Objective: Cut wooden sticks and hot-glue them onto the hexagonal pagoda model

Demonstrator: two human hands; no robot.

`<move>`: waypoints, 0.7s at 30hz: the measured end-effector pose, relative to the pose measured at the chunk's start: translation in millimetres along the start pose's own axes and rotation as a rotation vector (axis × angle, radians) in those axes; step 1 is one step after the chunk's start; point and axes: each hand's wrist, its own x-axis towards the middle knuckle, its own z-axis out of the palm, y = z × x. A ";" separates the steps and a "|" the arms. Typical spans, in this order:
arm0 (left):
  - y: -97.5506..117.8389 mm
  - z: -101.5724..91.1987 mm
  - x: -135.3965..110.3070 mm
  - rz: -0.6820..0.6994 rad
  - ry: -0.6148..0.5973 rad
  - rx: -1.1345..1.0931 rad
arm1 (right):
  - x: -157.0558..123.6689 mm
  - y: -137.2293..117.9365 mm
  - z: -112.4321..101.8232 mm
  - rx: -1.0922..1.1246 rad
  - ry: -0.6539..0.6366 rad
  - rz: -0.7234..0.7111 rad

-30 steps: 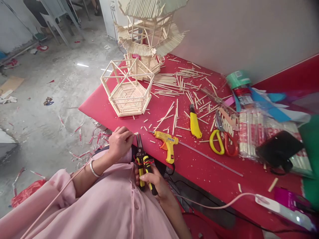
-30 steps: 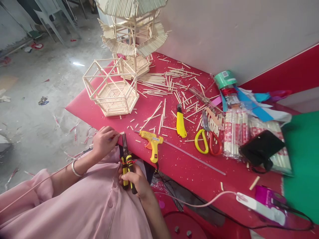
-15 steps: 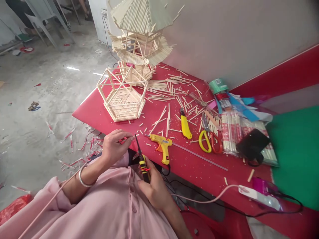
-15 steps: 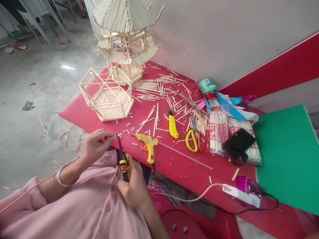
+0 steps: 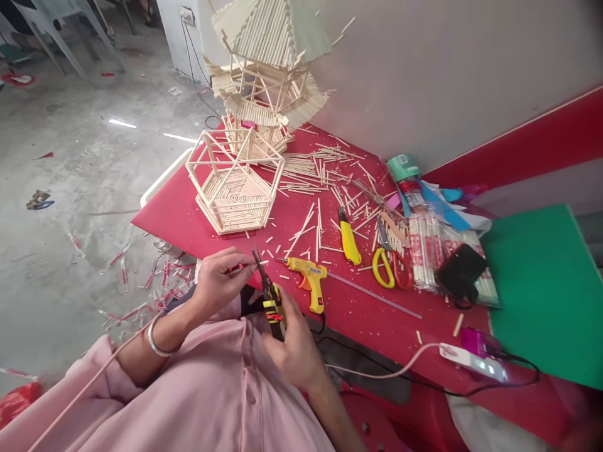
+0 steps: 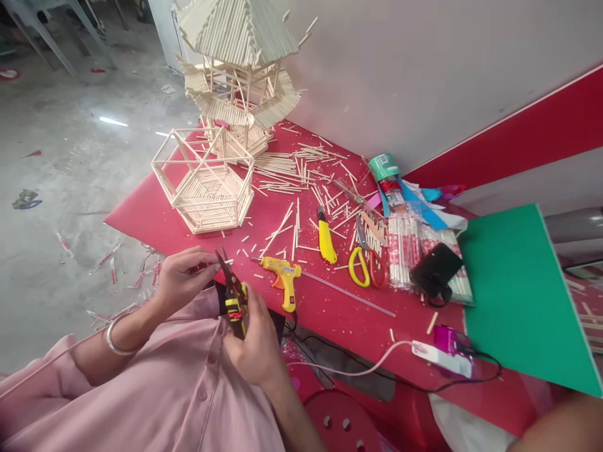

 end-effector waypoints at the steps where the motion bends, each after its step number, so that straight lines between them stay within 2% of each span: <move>1: -0.6 0.0 0.4 -0.001 0.000 -0.010 | 0.6 -0.7 0.4 0.003 -0.002 0.003; 10: -7.4 -1.8 6.2 -0.009 -0.039 -0.060 | 4.2 -1.9 3.1 0.023 -0.024 0.046; 17: -13.0 -0.6 3.8 0.046 -0.042 -0.005 | 8.0 -11.4 6.2 0.096 0.035 0.006; 21: -14.4 -0.2 3.9 0.038 -0.055 -0.017 | 7.9 -7.0 6.4 0.106 0.026 -0.001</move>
